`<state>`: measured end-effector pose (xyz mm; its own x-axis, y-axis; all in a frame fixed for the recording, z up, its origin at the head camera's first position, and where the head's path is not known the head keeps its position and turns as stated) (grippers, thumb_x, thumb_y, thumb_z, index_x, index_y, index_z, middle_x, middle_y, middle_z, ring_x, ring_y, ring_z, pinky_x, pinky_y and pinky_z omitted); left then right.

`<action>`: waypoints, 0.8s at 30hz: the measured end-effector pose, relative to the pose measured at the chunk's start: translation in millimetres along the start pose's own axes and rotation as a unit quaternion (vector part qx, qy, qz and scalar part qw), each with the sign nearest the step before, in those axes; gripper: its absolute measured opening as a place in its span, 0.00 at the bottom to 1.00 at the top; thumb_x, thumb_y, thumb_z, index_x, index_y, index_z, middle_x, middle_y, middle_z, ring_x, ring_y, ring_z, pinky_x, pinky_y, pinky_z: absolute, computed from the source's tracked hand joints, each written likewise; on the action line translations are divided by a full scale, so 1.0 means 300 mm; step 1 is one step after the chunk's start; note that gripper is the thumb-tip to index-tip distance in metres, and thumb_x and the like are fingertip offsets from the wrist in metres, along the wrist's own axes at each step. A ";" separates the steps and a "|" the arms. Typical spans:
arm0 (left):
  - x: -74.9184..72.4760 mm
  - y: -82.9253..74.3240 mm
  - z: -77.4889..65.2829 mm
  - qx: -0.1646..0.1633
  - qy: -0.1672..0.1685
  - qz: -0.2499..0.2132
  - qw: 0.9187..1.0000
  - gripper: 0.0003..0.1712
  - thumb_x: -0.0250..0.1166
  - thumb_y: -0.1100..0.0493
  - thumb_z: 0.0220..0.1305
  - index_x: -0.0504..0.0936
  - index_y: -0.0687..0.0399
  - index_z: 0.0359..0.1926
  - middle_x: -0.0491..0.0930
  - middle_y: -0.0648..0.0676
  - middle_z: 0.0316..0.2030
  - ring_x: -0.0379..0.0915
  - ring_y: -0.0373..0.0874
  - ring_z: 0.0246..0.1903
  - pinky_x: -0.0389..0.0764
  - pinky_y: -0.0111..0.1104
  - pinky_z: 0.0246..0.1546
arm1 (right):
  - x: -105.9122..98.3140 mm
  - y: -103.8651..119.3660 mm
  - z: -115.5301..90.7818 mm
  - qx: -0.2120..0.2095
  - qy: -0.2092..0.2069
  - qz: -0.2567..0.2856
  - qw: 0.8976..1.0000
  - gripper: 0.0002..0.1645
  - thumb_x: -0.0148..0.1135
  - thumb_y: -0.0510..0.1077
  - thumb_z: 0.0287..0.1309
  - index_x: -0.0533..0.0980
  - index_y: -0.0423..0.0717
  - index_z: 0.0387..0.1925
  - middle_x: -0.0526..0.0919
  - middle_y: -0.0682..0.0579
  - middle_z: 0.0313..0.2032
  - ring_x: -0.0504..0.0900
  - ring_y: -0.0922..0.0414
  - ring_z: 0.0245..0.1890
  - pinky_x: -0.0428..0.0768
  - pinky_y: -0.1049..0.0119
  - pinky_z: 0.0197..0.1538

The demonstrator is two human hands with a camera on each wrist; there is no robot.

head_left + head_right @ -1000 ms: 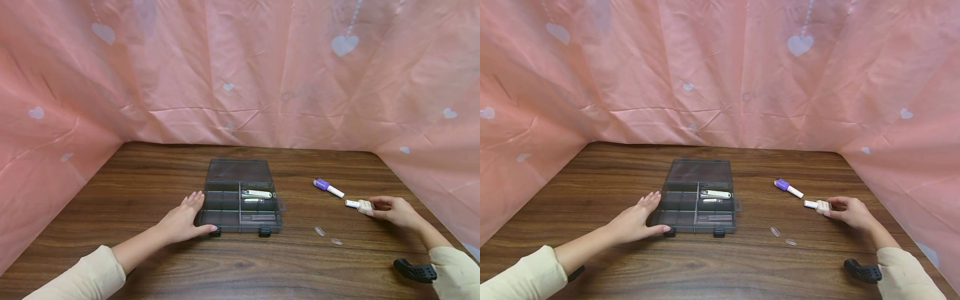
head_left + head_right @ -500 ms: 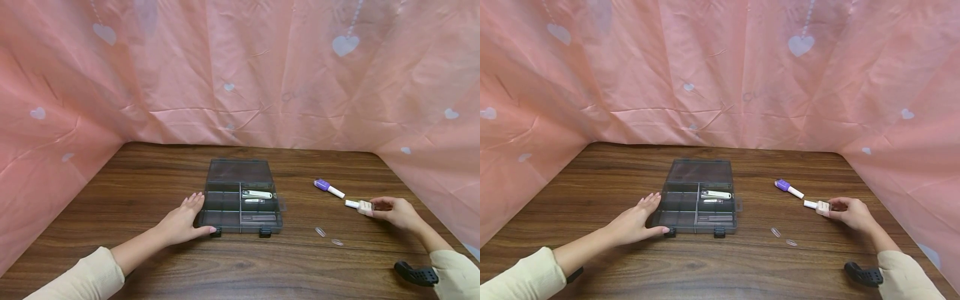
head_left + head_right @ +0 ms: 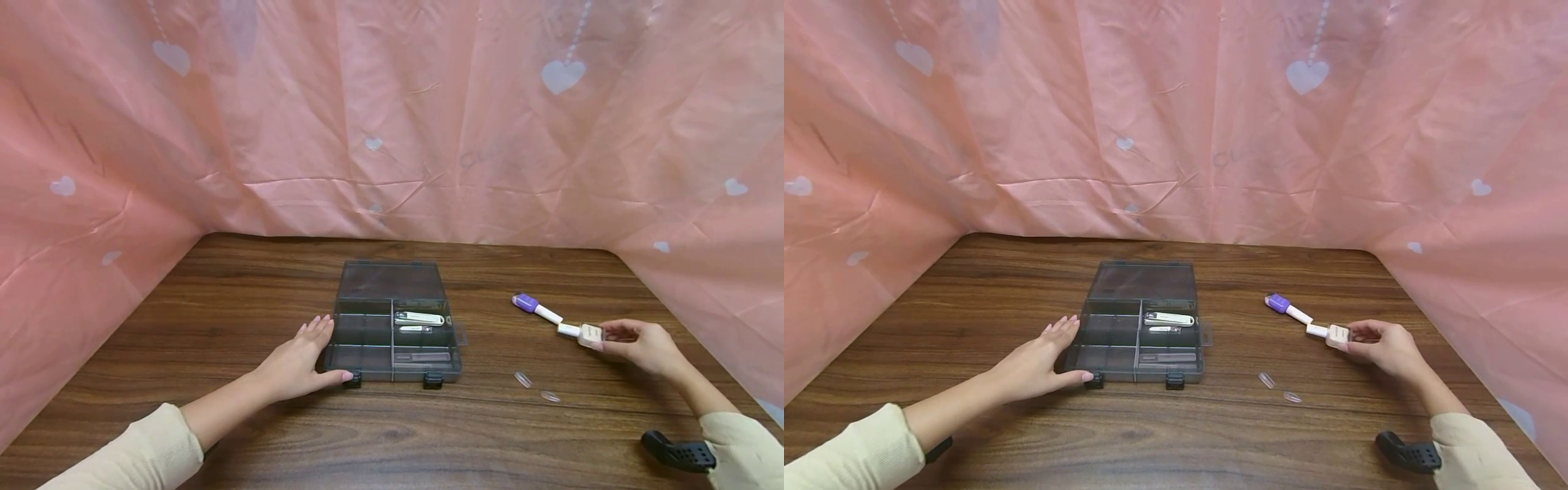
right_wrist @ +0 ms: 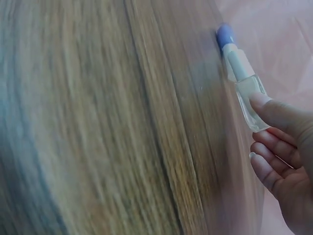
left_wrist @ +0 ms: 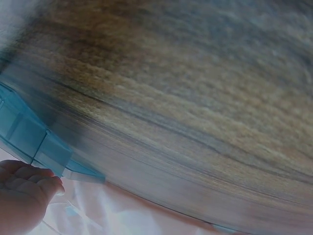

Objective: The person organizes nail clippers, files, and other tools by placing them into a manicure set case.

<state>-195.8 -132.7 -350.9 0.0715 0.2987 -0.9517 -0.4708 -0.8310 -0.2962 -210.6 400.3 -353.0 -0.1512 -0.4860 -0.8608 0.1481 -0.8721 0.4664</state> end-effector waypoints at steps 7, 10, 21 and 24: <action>-0.001 0.000 0.000 0.000 0.000 0.001 1.000 0.54 0.62 0.34 0.53 0.59 0.73 0.65 0.57 0.69 0.67 0.51 0.61 0.68 0.57 0.50 0.67 | 0.009 0.058 -0.001 -0.010 -0.026 0.025 0.999 0.23 0.72 0.43 0.44 0.79 0.30 0.40 0.85 0.41 0.30 0.70 0.83 0.26 0.71 0.81 0.27; -0.002 0.000 0.000 -0.001 0.000 0.001 1.000 0.54 0.62 0.35 0.53 0.59 0.73 0.65 0.57 0.69 0.67 0.51 0.61 0.68 0.57 0.50 0.67 | 0.013 0.085 0.002 -0.009 -0.032 0.031 0.999 0.23 0.72 0.43 0.44 0.79 0.30 0.40 0.85 0.41 0.30 0.70 0.83 0.26 0.71 0.81 0.26; 0.001 -0.001 0.000 -0.003 0.002 -0.003 1.000 0.53 0.62 0.35 0.53 0.59 0.72 0.65 0.56 0.69 0.67 0.51 0.61 0.68 0.57 0.50 0.68 | 0.042 0.153 0.012 -0.017 -0.052 0.059 0.997 0.21 0.72 0.39 0.44 0.79 0.29 0.39 0.85 0.39 0.29 0.72 0.80 0.24 0.72 0.81 0.24; 0.002 -0.001 0.001 -0.002 0.001 -0.002 1.000 0.53 0.62 0.35 0.53 0.59 0.73 0.65 0.56 0.69 0.67 0.51 0.61 0.68 0.57 0.50 0.68 | 0.050 0.167 0.014 -0.015 -0.052 0.068 0.996 0.21 0.71 0.39 0.44 0.79 0.28 0.40 0.85 0.39 0.29 0.73 0.80 0.24 0.73 0.81 0.24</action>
<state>-195.8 -132.3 -351.3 0.0754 0.3019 -0.9503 -0.4666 -0.8316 -0.3012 -209.6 348.9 -341.6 -0.2288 -0.6037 -0.7636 0.2020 -0.7968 0.5694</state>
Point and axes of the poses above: each hand's wrist, its own z-axis towards the middle knuckle, its own x-axis out of the palm, y = z × x, the point moved 2 cm from there along z, towards the middle knuckle
